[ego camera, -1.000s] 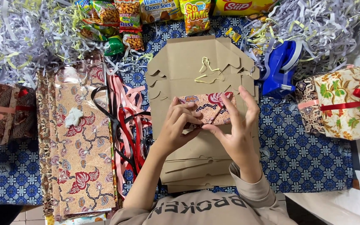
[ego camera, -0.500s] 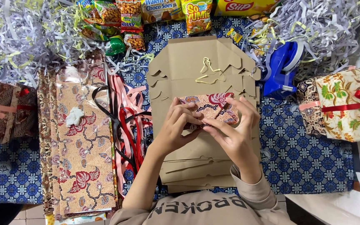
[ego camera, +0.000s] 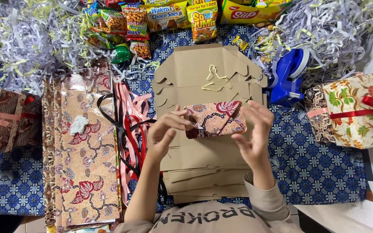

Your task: Tying a black decorative ribbon into a bow around a small wrapped gift box on a workspace.

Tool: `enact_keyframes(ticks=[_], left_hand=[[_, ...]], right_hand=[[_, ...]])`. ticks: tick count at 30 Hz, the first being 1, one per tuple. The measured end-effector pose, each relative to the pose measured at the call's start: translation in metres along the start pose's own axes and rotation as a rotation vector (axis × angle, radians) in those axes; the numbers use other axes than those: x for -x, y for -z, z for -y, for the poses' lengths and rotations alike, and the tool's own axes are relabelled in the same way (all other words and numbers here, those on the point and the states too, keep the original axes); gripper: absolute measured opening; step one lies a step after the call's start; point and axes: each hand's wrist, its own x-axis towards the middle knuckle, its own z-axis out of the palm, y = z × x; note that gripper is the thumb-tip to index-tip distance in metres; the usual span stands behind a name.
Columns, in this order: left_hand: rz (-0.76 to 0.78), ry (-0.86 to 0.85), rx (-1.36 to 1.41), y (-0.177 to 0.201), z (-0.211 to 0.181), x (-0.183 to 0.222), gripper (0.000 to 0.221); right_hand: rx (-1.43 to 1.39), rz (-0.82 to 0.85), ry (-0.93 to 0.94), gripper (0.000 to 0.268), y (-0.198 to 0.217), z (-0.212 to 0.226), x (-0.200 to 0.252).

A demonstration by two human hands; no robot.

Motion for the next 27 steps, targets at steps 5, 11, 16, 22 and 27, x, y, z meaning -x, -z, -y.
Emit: enact_keyframes(ticks=[5, 11, 16, 22, 27], left_hand=[[-0.278, 0.223, -0.153, -0.008, 0.008, 0.014, 0.029], [-0.142, 0.569, -0.091, -0.035, -0.003, 0.029, 0.063], [-0.148, 0.574, 0.048, -0.042, 0.001, 0.034, 0.077], [-0.25, 0.304, 0.058, -0.034, 0.016, 0.024, 0.055], [-0.244, 0.154, 0.066, -0.024, 0.062, 0.019, 0.043]], right_hand=[[-0.262, 0.073, -0.434, 0.062, 0.015, -0.015, 0.004], [-0.545, 0.245, -0.796, 0.07, 0.011, -0.002, 0.002], [-0.668, 0.188, -0.812, 0.063, 0.004, -0.01, 0.016], [-0.852, 0.068, -0.718, 0.058, 0.0, -0.025, 0.011], [-0.725, 0.01, -0.398, 0.03, -0.03, -0.025, 0.004]])
